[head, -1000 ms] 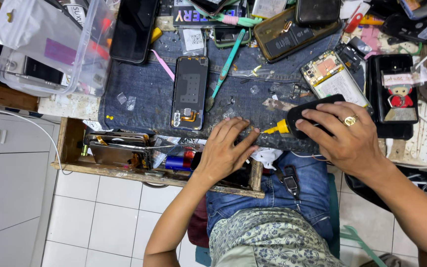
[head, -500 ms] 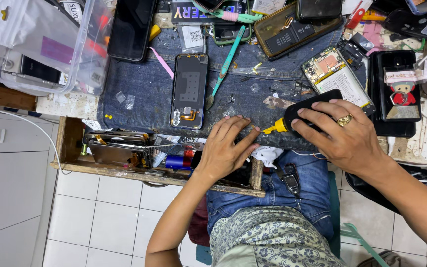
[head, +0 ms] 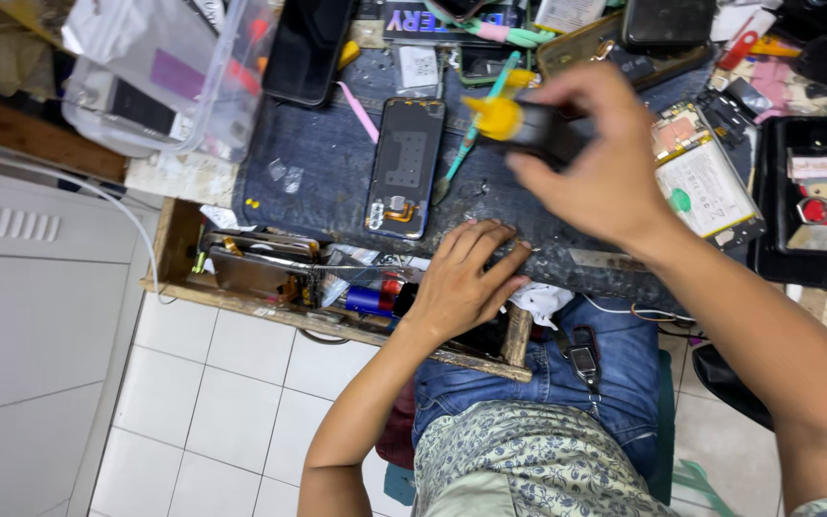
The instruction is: The person disassembles a mobile phone using tweezers and a blade, removes a battery, applies liquid from a bottle, and cleans small components with a toothbrush.
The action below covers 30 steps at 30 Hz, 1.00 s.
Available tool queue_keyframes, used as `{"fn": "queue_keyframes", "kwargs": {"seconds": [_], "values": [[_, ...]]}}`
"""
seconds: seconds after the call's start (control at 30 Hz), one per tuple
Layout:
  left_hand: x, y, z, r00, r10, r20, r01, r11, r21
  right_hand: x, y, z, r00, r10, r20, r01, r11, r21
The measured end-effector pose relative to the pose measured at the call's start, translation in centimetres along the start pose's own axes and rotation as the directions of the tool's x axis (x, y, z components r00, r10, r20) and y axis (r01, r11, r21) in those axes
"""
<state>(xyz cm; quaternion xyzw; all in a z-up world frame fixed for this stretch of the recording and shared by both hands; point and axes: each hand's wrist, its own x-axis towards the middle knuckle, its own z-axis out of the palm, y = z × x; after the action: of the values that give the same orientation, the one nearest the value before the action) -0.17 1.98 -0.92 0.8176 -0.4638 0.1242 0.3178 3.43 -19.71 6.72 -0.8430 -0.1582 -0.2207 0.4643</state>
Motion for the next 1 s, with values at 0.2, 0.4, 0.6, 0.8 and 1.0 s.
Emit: {"fn": "queue_keyframes", "kwargs": {"seconds": [0.2, 0.4, 0.6, 0.8, 1.0], "values": [[-1.1, -0.3, 1.1, 0.998, -0.027, -0.052, 0.026, 0.999, -0.022, 7.0, -2.2, 15.1, 0.969, 0.101, 0.224, -0.171, 0.931, 0.321], [-1.6, -0.7, 1.6, 0.999, -0.033, -0.024, 0.033, 0.999, -0.029, 7.5, -2.9, 18.0, 0.982, -0.014, 0.186, -0.045, 0.949, 0.311], [-0.7, -0.3, 0.7, 0.998, -0.022, -0.062, 0.02, 0.999, -0.041, 9.7, 2.6, 11.1, 0.996, 0.087, 0.02, -0.089, 0.982, 0.165], [-0.7, -0.2, 0.6, 0.997, -0.034, -0.073, 0.029, 0.997, -0.066, 10.6, 4.5, 10.9, 0.985, 0.089, 0.151, -0.05, 0.968, -0.245], [-0.7, -0.2, 0.7, 0.996, -0.035, -0.082, 0.032, 0.999, -0.041, 11.6, 3.4, 10.3, 0.814, 0.181, 0.552, 0.257, 0.74, -0.621]]}}
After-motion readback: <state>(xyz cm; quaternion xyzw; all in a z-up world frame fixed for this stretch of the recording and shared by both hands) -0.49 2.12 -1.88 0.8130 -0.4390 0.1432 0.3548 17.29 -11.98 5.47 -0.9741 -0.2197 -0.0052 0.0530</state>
